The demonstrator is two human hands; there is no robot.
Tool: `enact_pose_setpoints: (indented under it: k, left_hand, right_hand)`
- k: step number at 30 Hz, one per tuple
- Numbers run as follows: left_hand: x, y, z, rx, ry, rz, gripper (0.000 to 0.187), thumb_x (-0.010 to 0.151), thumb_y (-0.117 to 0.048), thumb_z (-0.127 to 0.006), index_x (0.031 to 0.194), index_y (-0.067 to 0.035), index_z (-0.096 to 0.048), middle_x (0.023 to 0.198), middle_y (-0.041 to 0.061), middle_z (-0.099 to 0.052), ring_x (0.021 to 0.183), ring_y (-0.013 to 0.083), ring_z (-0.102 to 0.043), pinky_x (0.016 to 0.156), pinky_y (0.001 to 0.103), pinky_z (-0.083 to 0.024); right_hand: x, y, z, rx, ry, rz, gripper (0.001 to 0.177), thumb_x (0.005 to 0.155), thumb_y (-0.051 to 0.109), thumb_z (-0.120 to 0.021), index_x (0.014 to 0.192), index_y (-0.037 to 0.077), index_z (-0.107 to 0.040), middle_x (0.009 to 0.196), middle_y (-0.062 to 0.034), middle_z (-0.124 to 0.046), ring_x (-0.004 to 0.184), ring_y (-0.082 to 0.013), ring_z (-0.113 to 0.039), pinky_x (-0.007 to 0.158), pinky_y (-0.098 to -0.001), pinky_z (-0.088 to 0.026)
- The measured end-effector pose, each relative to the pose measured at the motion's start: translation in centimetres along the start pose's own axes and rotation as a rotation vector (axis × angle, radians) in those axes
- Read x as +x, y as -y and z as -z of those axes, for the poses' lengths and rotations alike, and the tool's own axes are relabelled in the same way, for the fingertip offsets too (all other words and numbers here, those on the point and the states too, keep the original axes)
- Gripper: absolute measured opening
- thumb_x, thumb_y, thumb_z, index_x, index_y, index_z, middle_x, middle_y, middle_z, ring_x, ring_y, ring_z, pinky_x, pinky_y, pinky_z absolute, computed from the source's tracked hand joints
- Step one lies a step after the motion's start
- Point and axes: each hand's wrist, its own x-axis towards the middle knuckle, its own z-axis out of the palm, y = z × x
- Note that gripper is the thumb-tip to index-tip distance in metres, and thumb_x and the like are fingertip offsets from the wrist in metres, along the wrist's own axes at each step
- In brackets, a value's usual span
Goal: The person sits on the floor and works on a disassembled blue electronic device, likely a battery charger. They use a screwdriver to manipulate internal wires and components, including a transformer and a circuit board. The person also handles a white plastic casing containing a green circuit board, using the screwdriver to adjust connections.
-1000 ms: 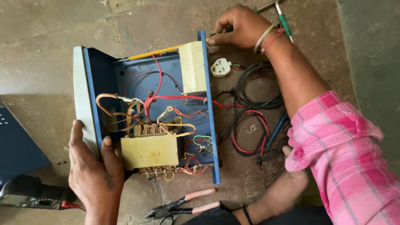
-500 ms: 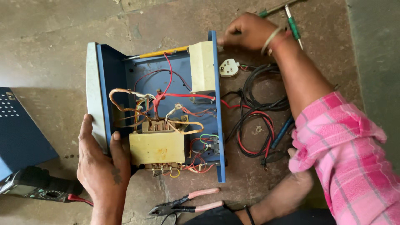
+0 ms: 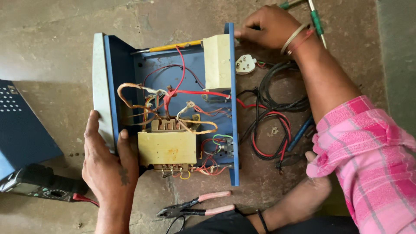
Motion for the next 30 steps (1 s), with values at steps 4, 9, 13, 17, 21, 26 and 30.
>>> enact_pose_setpoints:
  k: [4, 9, 13, 17, 21, 26, 30]
  left_hand:
    - [0.1, -0.1, 0.0, 0.025, 0.001, -0.007, 0.060, 0.104, -0.020, -0.065, 0.155, 0.001, -0.044, 0.141, 0.026, -0.062, 0.117, 0.0433, -0.066, 0.093, 0.048, -0.053]
    - [0.0, 0.0, -0.2, -0.010, 0.017, 0.035, 0.061, 0.104, -0.021, -0.066, 0.157, 0.000, -0.044, 0.138, 0.026, -0.063, 0.115, 0.0428, -0.066, 0.092, 0.048, -0.053]
    - [0.0, -0.1, -0.1, -0.016, 0.006, 0.036, 0.061, 0.104, -0.021, -0.066, 0.156, 0.000, -0.044, 0.138, 0.026, -0.064, 0.114, 0.0422, -0.067, 0.091, 0.047, -0.053]
    - [0.0, -0.1, -0.2, -0.008, -0.002, 0.013, 0.060, 0.105, -0.020, -0.066, 0.156, 0.001, -0.044, 0.139, 0.026, -0.063, 0.115, 0.0424, -0.067, 0.092, 0.047, -0.054]
    - [-0.1, -0.1, -0.3, 0.011, -0.005, 0.010, 0.060, 0.105, -0.020, -0.066, 0.157, 0.002, -0.044, 0.137, 0.027, -0.064, 0.115, 0.0429, -0.067, 0.092, 0.047, -0.054]
    - [-0.1, -0.2, -0.3, 0.012, -0.010, 0.001, 0.059, 0.106, -0.020, -0.066, 0.157, 0.000, -0.044, 0.136, 0.026, -0.064, 0.115, 0.0431, -0.067, 0.092, 0.047, -0.054]
    - [-0.1, -0.2, -0.3, -0.008, 0.001, 0.025, 0.059, 0.105, -0.020, -0.066, 0.157, -0.001, -0.044, 0.136, 0.026, -0.064, 0.114, 0.0429, -0.067, 0.092, 0.048, -0.053]
  right_hand:
    - [-1.8, 1.8, -1.0, 0.004, -0.320, 0.175, 0.030, 0.088, 0.033, -0.083, 0.097, 0.007, -0.074, 0.091, -0.0124, -0.073, 0.084, -0.0319, -0.071, 0.075, -0.0425, -0.054]
    - [-1.7, 1.4, -0.7, -0.096, -0.225, 0.202, 0.026, 0.091, 0.030, -0.079, 0.102, 0.007, -0.074, 0.096, -0.0138, -0.074, 0.089, -0.0352, -0.070, 0.077, -0.0456, -0.054]
    - [-0.6, 0.2, -0.8, -0.071, -0.084, 0.168, 0.022, 0.103, 0.027, -0.068, 0.106, 0.006, -0.075, 0.097, -0.0157, -0.073, 0.090, -0.0365, -0.069, 0.080, -0.0465, -0.053]
    - [-0.7, -0.1, -0.5, -0.069, -0.168, 0.349, 0.020, 0.102, 0.020, -0.068, 0.114, 0.006, -0.076, 0.105, -0.0135, -0.075, 0.097, -0.0348, -0.069, 0.087, -0.0465, -0.054]
    - [-2.0, 0.7, 0.4, 0.079, -0.245, 0.297, 0.022, 0.103, 0.023, -0.075, 0.118, 0.008, -0.077, 0.111, -0.0116, -0.075, 0.102, -0.0292, -0.072, 0.088, -0.0399, -0.055]
    - [-2.0, 1.2, 0.3, 0.145, -0.276, 0.290, 0.032, 0.092, 0.023, -0.077, 0.121, 0.008, -0.077, 0.108, -0.0107, -0.075, 0.098, -0.0247, -0.071, 0.086, -0.0345, -0.055]
    - [-0.5, 0.2, -0.6, 0.269, -0.199, 0.086, 0.034, 0.105, 0.041, -0.071, 0.116, 0.009, -0.077, 0.095, -0.0095, -0.074, 0.085, -0.0193, -0.070, 0.074, -0.0327, -0.052]
